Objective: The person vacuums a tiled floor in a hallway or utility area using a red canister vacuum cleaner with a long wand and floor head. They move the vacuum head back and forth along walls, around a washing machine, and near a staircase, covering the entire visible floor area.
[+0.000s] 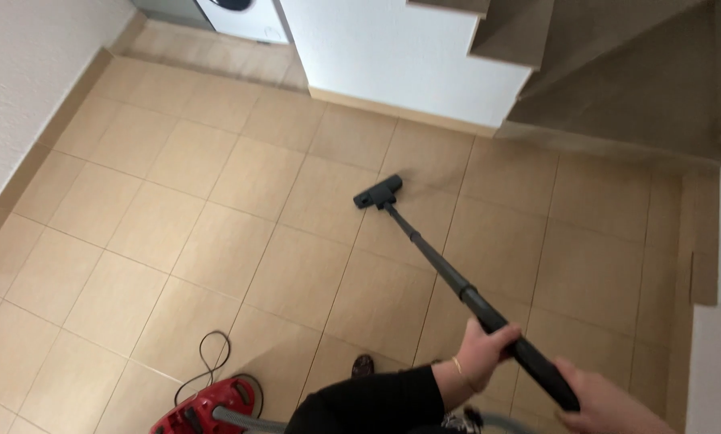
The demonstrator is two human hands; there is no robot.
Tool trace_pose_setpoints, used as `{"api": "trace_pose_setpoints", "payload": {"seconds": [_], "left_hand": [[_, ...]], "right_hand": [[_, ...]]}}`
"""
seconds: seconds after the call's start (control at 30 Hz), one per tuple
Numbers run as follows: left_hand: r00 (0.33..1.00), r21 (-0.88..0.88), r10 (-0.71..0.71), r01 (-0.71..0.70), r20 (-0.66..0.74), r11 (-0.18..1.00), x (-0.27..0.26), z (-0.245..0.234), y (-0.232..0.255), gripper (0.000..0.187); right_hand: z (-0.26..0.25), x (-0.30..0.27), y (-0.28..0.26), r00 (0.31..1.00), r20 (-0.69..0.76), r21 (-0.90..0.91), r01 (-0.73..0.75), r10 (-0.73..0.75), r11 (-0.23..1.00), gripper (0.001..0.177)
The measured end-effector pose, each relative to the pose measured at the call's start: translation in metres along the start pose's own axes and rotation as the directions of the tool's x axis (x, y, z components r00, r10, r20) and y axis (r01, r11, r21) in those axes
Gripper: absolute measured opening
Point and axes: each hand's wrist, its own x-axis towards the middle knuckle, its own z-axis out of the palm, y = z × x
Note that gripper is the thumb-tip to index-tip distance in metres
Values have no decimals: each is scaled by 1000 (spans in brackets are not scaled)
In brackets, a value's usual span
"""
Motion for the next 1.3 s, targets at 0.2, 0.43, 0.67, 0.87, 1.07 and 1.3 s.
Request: {"api": "trace_pose_setpoints", "payload": {"seconds": [0.2, 0.43, 0.67, 0.87, 1.07, 1.3], "left_hand": [[1000, 80, -12, 10, 21, 997, -35, -33, 60, 49], [999, 176, 38, -34, -16, 984, 44, -158, 67, 50], [989, 147, 40, -61, 144, 987, 64, -217, 91, 56], [974, 328, 220, -193, -46, 925, 81, -210, 143, 54], [958, 484, 280, -216, -64, 848, 151, -253, 129, 55], [959, 518, 253, -155, -124, 841, 78, -276, 67, 67]], "right_hand": [[-3, -4, -79, 999, 9, -17, -46, 46, 999, 67], [88, 121, -133, 988, -138, 89, 83, -70, 993, 72], [55, 193, -259, 902, -396, 308, 308, -173, 900, 49], [20, 225, -306, 923, -359, 489, 313, -139, 814, 30], [23, 242, -313, 914, -373, 536, 351, -158, 768, 24], [73, 163, -323, 920, -325, 601, 380, -219, 703, 24]]}}
